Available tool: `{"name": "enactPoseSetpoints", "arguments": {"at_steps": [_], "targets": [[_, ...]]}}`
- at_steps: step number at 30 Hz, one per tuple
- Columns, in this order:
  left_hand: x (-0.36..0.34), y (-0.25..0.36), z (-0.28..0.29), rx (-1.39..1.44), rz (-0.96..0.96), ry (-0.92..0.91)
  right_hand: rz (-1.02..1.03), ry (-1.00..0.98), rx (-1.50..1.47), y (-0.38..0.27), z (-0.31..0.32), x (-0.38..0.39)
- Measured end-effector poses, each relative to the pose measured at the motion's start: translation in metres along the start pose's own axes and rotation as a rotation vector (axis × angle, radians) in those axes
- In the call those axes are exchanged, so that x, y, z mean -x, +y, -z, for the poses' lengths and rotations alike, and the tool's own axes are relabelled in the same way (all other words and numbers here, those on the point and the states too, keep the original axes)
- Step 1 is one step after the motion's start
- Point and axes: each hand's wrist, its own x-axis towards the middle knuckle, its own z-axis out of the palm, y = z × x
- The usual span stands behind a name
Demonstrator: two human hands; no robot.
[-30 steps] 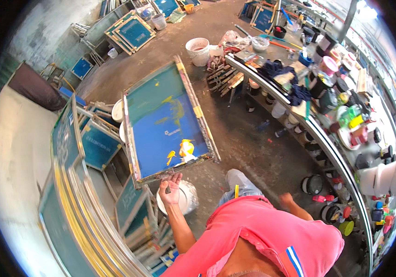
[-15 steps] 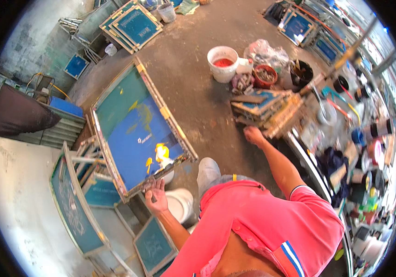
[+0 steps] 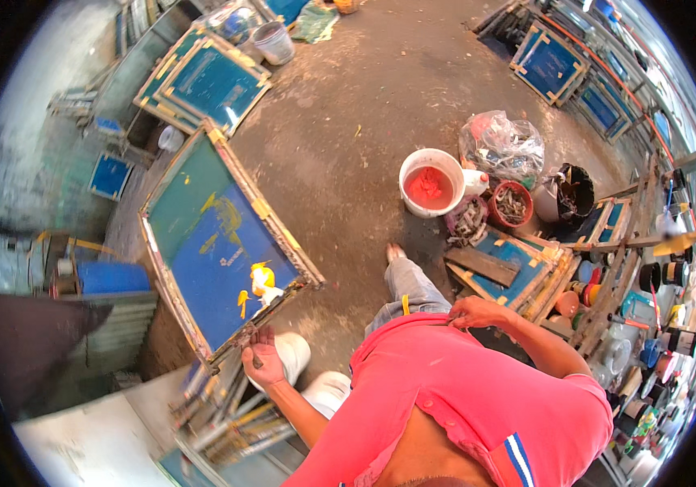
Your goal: The person pours yellow ink onto a screen printing frame and spreads it with a squeegee. They carry the frame to a conveyor belt machine, place it on the machine, and operate the controls to start the printing process.
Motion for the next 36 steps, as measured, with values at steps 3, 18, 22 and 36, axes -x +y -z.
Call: {"name": "enactPoseSetpoints", "arguments": {"at_steps": [3,18,22,36], "targets": [[-0.14,-0.027,-0.022,0.015,0.046,-0.072,0.093,0.212,-0.016,-0.001,0.068,-0.071],[-0.628,-0.216,-0.238,-0.018,0.229,-0.3,-0.369,0.321,-0.903,-0.021,0.417,-0.322],[-0.767,-0.308,-0.3,-0.065,0.33,-0.358,-0.419,0.405,-0.86,0.036,0.512,-0.398],[-1.152,-0.717,-0.623,-0.06,0.589,-0.62,-0.724,1.142,-0.368,0.188,0.916,-0.601]]}}
